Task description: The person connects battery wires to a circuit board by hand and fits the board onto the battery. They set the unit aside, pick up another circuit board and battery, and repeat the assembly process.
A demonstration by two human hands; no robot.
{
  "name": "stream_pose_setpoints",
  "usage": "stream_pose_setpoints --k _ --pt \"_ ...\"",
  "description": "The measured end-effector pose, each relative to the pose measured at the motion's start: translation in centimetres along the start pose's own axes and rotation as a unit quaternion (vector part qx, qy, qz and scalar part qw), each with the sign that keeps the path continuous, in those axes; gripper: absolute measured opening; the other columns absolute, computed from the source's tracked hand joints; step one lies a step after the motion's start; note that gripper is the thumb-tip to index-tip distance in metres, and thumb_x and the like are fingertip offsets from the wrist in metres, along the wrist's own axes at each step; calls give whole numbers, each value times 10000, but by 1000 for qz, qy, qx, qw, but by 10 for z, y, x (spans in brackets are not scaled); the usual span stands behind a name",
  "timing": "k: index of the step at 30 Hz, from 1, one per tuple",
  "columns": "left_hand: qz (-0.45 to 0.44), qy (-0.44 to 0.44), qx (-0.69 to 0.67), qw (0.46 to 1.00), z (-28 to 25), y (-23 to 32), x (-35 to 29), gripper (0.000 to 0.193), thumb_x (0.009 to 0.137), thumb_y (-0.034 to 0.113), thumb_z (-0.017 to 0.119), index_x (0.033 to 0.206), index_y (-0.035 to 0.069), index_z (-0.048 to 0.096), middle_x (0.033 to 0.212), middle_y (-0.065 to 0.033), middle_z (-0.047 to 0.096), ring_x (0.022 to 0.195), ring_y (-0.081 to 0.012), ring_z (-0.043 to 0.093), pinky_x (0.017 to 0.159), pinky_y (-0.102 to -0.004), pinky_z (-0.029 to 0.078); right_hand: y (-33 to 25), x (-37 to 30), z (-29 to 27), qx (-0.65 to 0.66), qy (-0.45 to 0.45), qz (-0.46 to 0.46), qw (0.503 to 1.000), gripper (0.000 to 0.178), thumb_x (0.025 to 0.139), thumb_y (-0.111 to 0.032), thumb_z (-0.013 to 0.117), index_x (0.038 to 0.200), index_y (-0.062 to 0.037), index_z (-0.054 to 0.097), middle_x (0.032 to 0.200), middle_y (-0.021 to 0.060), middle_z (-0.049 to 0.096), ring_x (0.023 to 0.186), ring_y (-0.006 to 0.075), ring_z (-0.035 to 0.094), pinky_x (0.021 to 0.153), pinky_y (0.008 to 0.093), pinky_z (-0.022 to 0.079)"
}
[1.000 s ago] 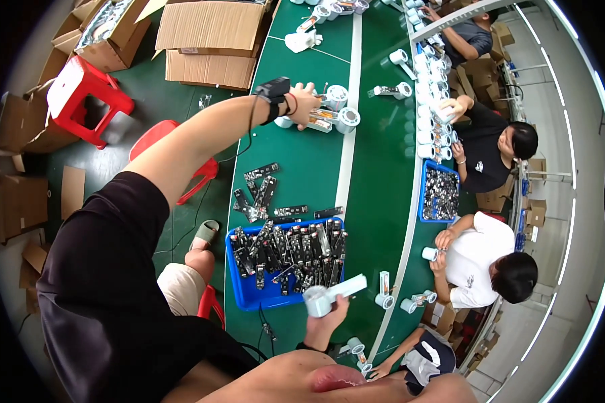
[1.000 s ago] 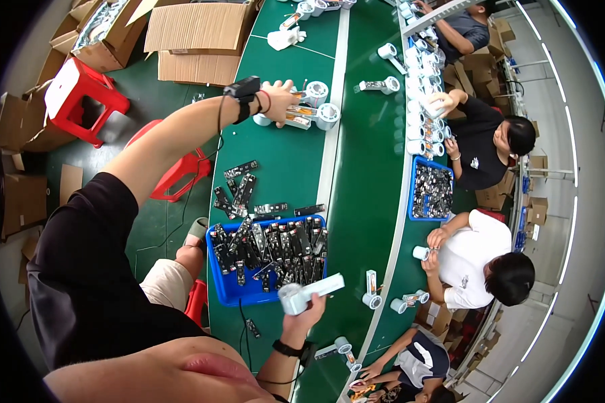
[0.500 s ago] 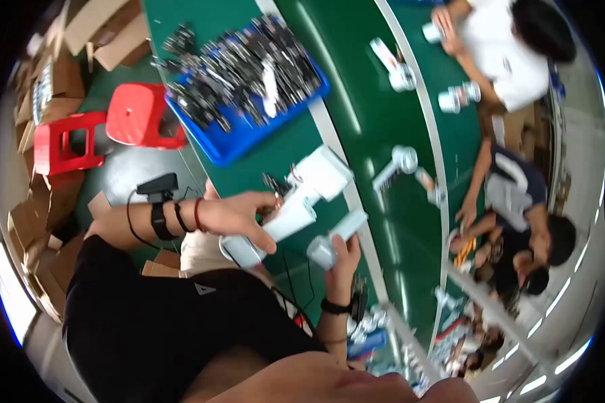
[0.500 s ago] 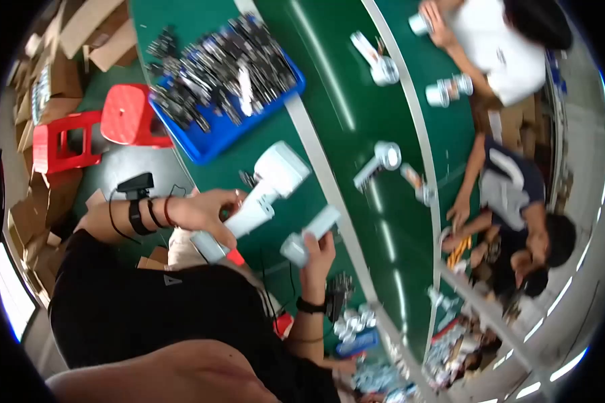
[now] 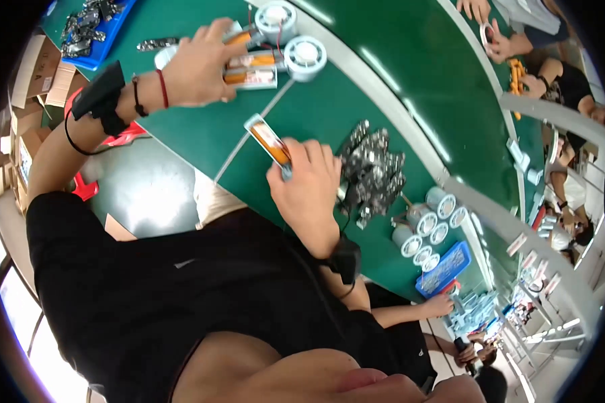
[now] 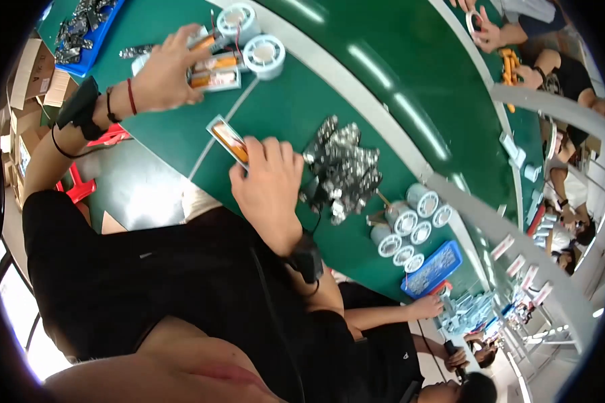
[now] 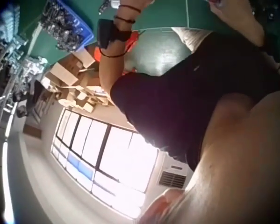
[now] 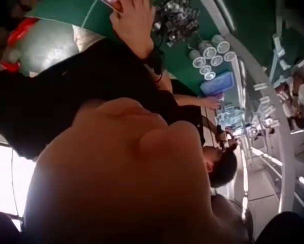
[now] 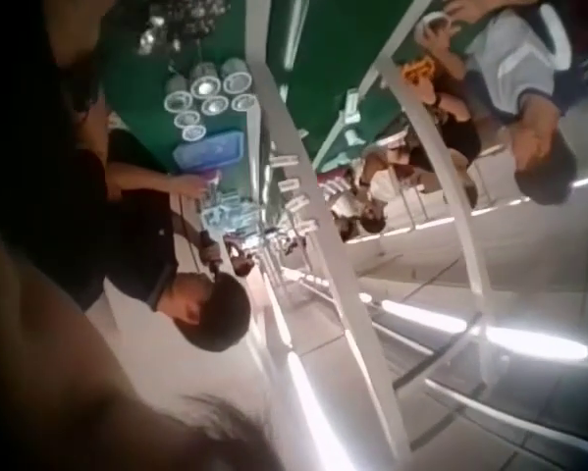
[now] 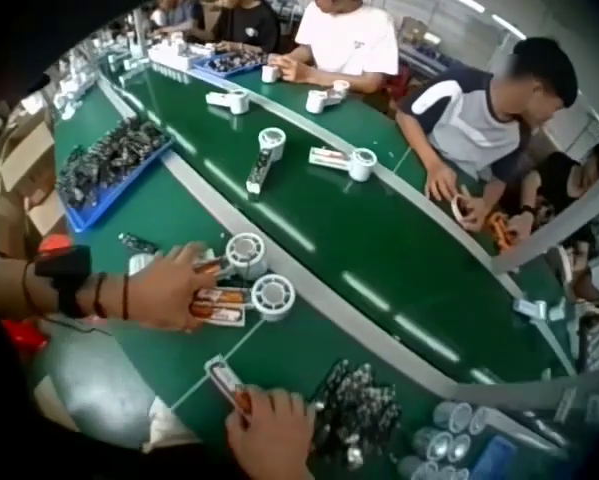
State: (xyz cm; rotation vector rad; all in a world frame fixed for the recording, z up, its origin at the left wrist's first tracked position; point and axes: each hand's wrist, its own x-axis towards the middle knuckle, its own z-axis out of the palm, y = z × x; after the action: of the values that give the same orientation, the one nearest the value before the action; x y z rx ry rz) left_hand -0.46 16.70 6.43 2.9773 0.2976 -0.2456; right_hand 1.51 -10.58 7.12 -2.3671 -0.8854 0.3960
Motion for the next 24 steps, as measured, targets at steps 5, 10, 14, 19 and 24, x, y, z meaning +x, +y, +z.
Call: stream_pose_setpoints --k 5,10,14,19,24 --pt "54 208 20 977 17 0 27 664 754 232 837 1355 105 585 1374 -173 455 1214 -372 513 1003 -478 437 -4 -25 23 -146 109 -105 978 356 785 -150 749 1126 -70 685 1083 119 636 1127 339 559 1065 450 400" --pt "231 402 34 885 -3 55 -34 625 797 245 797 1361 97 572 1307 -161 532 1160 -342 549 971 -448 449 6 -51 13 -135 171 -133 967 304 817 -112 724 1119 -86 708 1162 147 611 1153 377 545 1055 478 419" --pt "196 213 -89 953 25 100 -116 596 808 272 796 1341 110 584 1301 -139 561 1219 -330 524 1028 -448 414 37 -51 -21 -78 242 -83 964 348 843 -102 722 1190 -86 700 1242 152 599 1185 374 549 1013 485 456" --pt "131 135 -115 975 84 125 -110 571 812 254 799 1308 71 587 1160 -101 583 1161 -308 548 951 -425 467 107 -19 -41 -221 177 13 959 346 858 -146 740 1196 -80 708 1215 152 630 1135 368 573 951 477 486" --pt "-40 189 -321 927 85 160 -115 562 802 211 825 1298 85 593 1096 -104 600 1027 -312 608 858 -404 534 95 -18 -55 -207 272 -27 939 280 839 -201 789 1059 -50 704 1061 124 680 1031 342 612 863 463 506"
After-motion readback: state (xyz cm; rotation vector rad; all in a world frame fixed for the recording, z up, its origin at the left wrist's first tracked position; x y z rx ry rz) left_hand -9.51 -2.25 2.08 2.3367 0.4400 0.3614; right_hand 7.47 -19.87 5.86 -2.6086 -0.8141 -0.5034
